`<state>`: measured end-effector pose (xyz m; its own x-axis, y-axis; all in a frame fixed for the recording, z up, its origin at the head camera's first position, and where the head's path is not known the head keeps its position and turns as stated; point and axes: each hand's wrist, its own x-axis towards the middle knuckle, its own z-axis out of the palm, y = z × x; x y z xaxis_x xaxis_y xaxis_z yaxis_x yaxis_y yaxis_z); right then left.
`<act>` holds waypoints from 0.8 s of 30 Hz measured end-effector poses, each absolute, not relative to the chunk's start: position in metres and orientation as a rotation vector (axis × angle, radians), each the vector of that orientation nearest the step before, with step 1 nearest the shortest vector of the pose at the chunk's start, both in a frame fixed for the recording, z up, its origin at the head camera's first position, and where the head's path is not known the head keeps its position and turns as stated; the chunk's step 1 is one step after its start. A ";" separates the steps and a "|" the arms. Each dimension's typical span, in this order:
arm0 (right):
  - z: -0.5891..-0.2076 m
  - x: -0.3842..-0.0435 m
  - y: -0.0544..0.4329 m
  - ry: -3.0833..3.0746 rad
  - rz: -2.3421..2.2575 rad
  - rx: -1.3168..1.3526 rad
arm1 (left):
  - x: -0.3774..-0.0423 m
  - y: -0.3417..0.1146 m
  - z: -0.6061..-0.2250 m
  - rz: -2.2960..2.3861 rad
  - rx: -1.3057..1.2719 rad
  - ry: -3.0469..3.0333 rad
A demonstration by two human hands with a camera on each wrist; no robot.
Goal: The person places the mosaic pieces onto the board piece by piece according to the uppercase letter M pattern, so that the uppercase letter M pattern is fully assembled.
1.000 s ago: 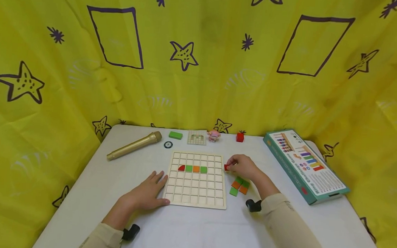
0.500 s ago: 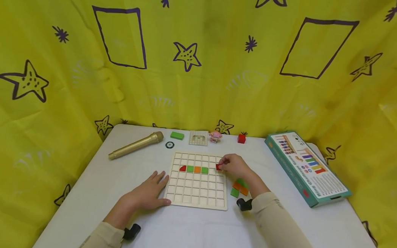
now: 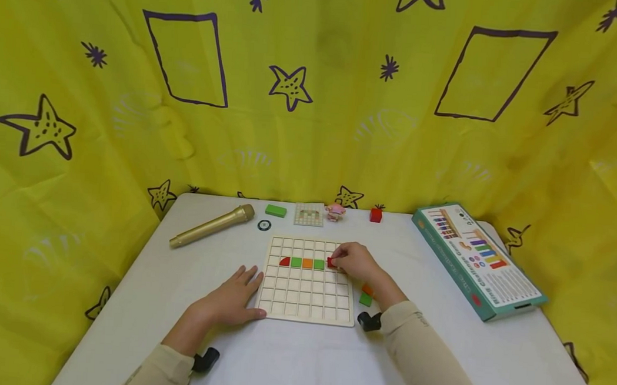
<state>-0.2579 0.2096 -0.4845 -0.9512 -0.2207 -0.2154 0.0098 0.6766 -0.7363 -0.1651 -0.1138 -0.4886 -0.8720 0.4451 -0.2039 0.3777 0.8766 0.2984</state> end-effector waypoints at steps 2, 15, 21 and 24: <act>-0.485 -0.257 0.208 2.606 -1.141 -0.162 | -0.165 -0.114 -0.489 0.366 0.619 2.779; -0.486 -0.253 0.200 2.680 -1.030 -0.185 | -0.165 -0.113 -0.489 0.370 0.590 2.783; -0.487 -0.253 0.196 2.721 -0.954 -0.182 | -0.166 -0.114 -0.490 0.372 0.592 2.781; -0.487 -0.253 0.195 2.727 -0.939 -0.179 | -0.166 -0.114 -0.491 0.369 0.596 2.781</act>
